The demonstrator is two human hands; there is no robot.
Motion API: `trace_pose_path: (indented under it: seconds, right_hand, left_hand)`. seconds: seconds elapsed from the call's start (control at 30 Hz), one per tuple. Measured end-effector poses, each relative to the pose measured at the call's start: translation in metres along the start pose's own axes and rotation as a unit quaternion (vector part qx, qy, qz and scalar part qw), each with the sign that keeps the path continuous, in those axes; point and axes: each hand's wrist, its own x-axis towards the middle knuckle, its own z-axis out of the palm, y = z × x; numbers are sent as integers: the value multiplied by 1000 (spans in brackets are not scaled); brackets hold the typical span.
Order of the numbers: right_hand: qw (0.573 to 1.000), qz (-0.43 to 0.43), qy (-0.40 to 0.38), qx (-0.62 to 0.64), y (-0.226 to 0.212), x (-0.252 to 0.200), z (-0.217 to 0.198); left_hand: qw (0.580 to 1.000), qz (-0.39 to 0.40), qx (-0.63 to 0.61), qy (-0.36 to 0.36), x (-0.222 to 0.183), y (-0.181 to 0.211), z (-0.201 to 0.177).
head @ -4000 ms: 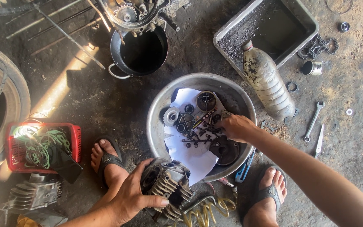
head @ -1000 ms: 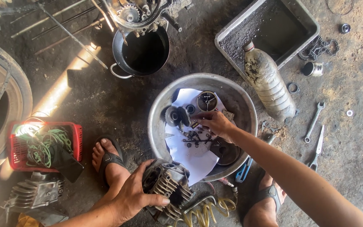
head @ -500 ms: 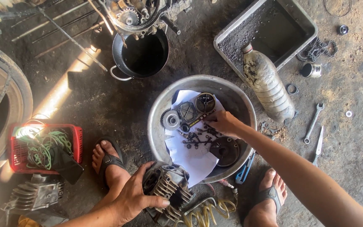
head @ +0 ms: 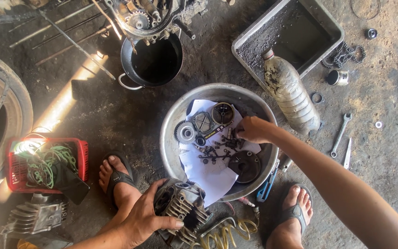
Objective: The recorder is repairing and cleaning components of a motorcycle engine in a workshop environment.
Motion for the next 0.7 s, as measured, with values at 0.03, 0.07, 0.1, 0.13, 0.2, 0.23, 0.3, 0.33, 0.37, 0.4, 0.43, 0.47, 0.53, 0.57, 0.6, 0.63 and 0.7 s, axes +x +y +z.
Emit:
trace_pose_path:
  seconds: [0.03,0.07,0.1,0.13,0.2,0.23,0.3,0.33,0.37,0.4,0.43,0.47,0.53,0.57,0.6,0.63,0.7]
  right_hand:
    - [1000,0,0,0,-3,-4,3]
    - [997,15,-29,-72,-6,-8,5]
    - [987,31,-58,-143,-9,-12,8]
    - [988,31,-58,-143,-1,-4,15]
    - [998,-56,-34,22,16,11,32]
    - [998,-55,-34,22,19,14,34]
    - [992,-121,44,14,24,21,36]
    - [992,-121,44,13,17,15,29]
    - [997,-51,40,-35,10,9,23]
    - [996,19,35,-83,3,3,16]
    - [996,20,35,-82,4,3,16]
    - [997,-4,47,-65,5,2,15]
    - [997,-28,59,-48,9,6,21]
    - [997,-19,32,-62,13,10,26]
    - [997,-9,5,-76,16,13,32]
    - [997,-9,5,-77,15,14,35]
    - [993,-103,-30,-56,14,16,43]
  left_hand:
    - [1000,0,0,0,0,-1,0]
    - [1000,6,12,4,1,-1,0]
    - [1000,11,24,7,1,-2,0]
    - [1000,12,24,7,1,-1,0]
    - [1000,4,10,5,1,-1,0]
    - [1000,4,9,5,0,2,1]
    - [1000,0,-4,8,-2,7,3]
    - [1000,0,-4,8,-1,5,3]
    - [1000,5,2,7,-1,3,2]
    - [1000,10,8,5,0,1,2]
    - [1000,10,9,5,0,2,2]
    - [1000,5,7,5,0,2,2]
    - [1000,1,6,6,0,2,2]
    - [1000,-2,7,4,0,1,1]
    - [1000,-4,9,2,1,0,1]
    - [1000,-5,8,2,0,1,1]
    - [1000,-1,-4,-2,-1,4,1]
